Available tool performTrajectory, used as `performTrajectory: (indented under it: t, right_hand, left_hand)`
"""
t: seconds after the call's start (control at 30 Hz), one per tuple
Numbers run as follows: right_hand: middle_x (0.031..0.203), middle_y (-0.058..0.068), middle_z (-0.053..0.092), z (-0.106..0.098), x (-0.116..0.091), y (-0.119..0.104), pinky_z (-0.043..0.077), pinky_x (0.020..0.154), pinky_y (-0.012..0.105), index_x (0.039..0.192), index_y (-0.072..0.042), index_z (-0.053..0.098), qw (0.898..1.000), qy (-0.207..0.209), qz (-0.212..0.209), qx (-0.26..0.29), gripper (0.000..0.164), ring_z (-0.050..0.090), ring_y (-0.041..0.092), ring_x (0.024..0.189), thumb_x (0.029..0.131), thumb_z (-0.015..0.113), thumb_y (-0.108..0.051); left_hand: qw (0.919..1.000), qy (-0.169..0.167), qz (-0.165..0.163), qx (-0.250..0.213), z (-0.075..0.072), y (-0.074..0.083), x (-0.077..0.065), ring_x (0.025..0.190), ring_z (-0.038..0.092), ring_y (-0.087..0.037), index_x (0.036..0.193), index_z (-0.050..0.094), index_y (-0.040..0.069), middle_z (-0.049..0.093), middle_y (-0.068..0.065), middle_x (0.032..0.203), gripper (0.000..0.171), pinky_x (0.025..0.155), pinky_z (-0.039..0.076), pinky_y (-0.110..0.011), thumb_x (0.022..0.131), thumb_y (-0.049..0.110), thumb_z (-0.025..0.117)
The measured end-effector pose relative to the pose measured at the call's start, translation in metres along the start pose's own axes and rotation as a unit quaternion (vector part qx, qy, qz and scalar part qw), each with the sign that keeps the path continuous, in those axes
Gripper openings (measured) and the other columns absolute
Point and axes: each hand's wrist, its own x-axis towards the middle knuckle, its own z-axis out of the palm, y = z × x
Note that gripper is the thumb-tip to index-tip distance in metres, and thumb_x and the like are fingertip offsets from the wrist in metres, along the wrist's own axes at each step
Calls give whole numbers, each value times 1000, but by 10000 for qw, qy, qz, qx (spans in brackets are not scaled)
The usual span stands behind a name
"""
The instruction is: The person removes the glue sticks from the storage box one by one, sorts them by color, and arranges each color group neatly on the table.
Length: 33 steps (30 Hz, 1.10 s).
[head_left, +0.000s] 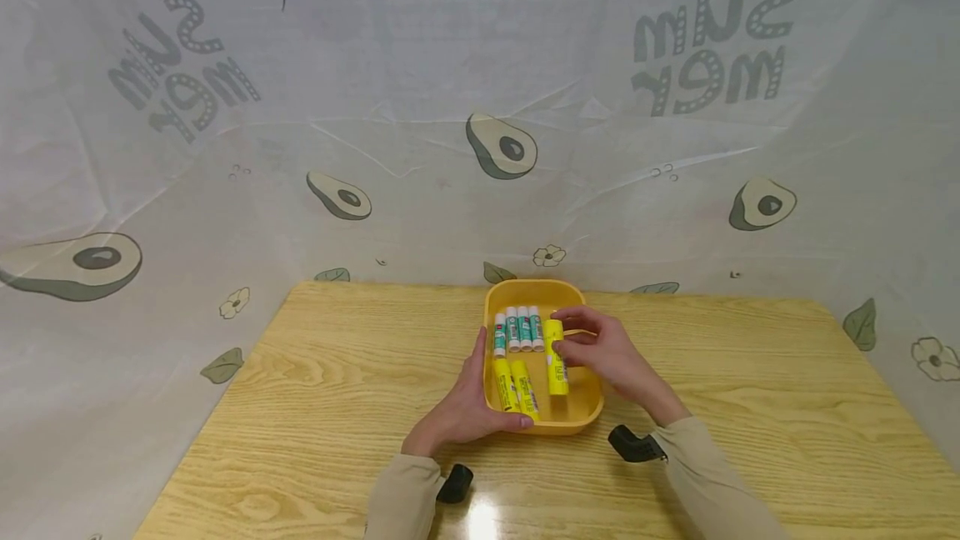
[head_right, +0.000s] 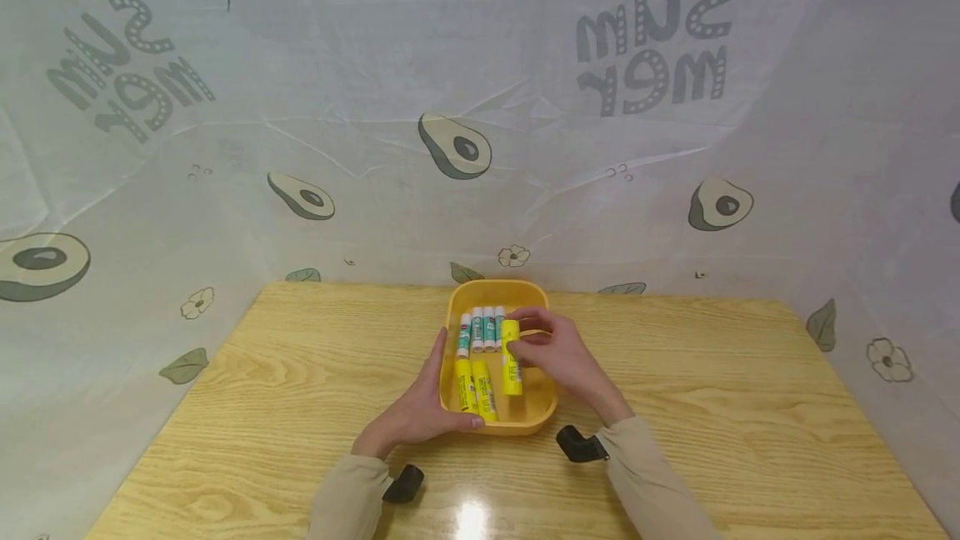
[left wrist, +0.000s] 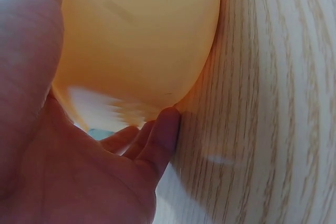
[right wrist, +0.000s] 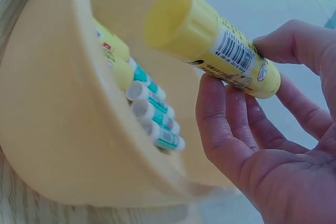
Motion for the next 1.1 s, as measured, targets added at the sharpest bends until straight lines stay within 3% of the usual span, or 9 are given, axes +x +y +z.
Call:
performTrajectory:
  t: [0.43,0.87,1.1]
  right_hand:
    - [143,29,51,-25,-20,0,62,85,31,144,2,47,9997,165,-173,91,53,67,29,116,98,69,-11]
    - [141,29,51,-46,-40,11,62,83,29,144,4,47,9991,349,-253,12,55,68,4,105,98,70,-14]
    - [142,29,50,-53,-48,20,61,83,29,144,4,47,9989,431,-156,13,55,67,2,104,98,70,-15]
  left_hand:
    - [10000,55,-24,28,0,-1,0,156,22,-35,164,-14,31,10,-14,171,142,126,20,-58,71,50,91]
    - [9999,78,-14,67,-1,0,-1,155,23,-35,164,-14,31,13,-16,170,142,126,21,-58,71,47,92]
    - [9999,70,-32,142,0,0,-1,154,25,-36,164,-14,31,14,-17,169,142,124,24,-59,71,47,92]
